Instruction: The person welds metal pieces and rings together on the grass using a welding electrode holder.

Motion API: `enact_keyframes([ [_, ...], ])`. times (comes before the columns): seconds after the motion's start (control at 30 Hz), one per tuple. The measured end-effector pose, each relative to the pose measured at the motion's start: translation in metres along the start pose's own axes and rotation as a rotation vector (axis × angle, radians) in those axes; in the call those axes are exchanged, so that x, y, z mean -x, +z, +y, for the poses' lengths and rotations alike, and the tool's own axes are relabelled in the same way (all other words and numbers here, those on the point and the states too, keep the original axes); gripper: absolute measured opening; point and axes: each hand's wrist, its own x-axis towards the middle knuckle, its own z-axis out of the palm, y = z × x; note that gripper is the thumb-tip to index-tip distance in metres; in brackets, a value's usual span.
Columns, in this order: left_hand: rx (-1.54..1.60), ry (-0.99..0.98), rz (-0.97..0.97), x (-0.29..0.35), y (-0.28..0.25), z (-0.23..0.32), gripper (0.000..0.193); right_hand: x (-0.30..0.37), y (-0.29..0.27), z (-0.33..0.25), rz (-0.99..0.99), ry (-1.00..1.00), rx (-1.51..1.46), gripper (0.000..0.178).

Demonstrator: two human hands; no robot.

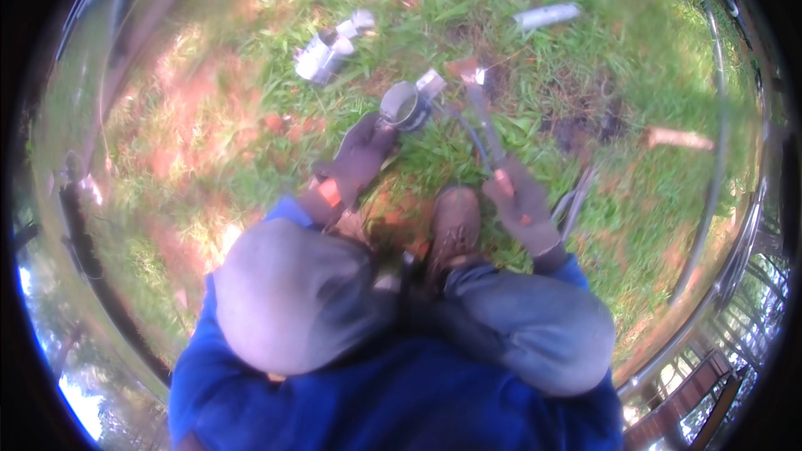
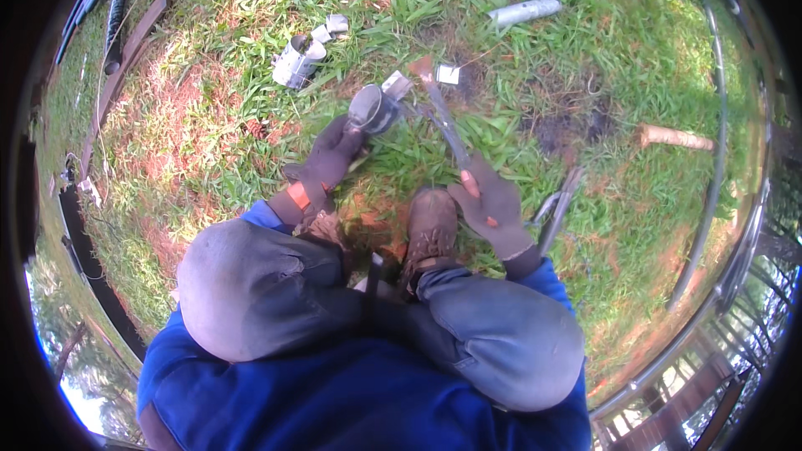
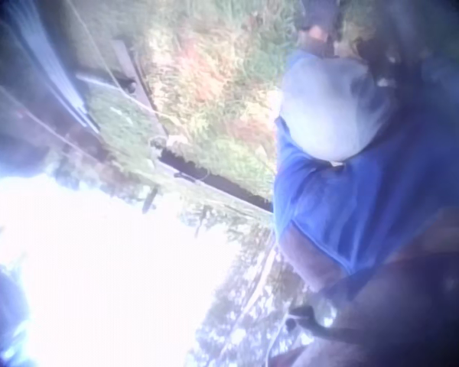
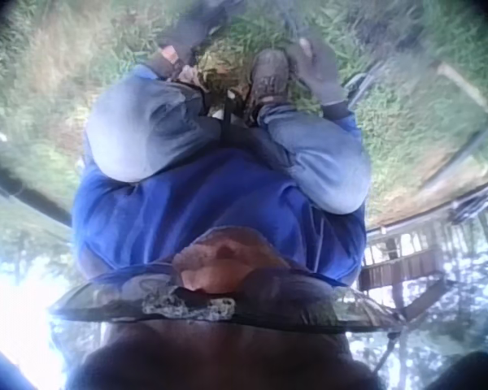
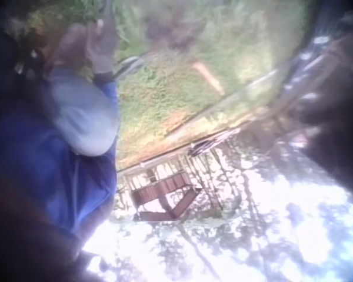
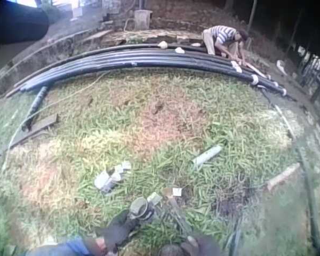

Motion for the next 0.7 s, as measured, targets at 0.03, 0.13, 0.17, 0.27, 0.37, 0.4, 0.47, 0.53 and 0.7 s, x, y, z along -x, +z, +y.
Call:
enact_keyframes([
  [0.03, 0.003, 0.141, 0.153, 0.004, 0.012, 0.010, 0.026, -0.004, 0.000, 0.006, 0.039, -0.056, -0.002, 0.030],
  [0.13, -0.290, 0.349, 0.217, -0.006, 0.003, 0.012, 0.045, -0.008, 0.010, 0.026, 0.071, -0.074, -0.086, 0.039],
  [0.17, -0.541, 0.482, 0.207, -0.008, -0.003, 0.014, 0.050, -0.006, 0.012, 0.032, 0.069, -0.053, -0.128, 0.039],
  [0.27, -0.802, 0.618, 0.157, -0.009, -0.015, 0.006, 0.052, -0.008, 0.008, 0.012, 0.020, -0.082, 0.105, 0.039],
  [0.37, -0.567, 0.531, 0.124, 0.002, -0.010, 0.001, 0.054, -0.005, 0.018, 0.017, -0.034, -0.105, 0.121, 0.039],
  [0.4, -0.566, 0.531, 0.121, 0.003, -0.009, -0.002, 0.054, -0.005, 0.019, 0.020, -0.033, -0.102, 0.122, 0.039],
  [0.47, -0.449, 0.325, 0.133, 0.004, -0.006, -0.008, 0.053, -0.004, 0.019, 0.026, -0.068, -0.085, 0.179, 0.038],
  [0.53, -0.397, 0.287, 0.122, 0.002, -0.008, -0.009, 0.053, -0.003, 0.009, 0.008, -0.015, -0.141, 0.155, 0.039],
  [0.7, -0.419, 0.213, 0.130, 0.000, -0.015, 0.004, 0.050, 0.001, 0.009, 0.009, 0.133, -0.310, 0.204, 0.046],
])
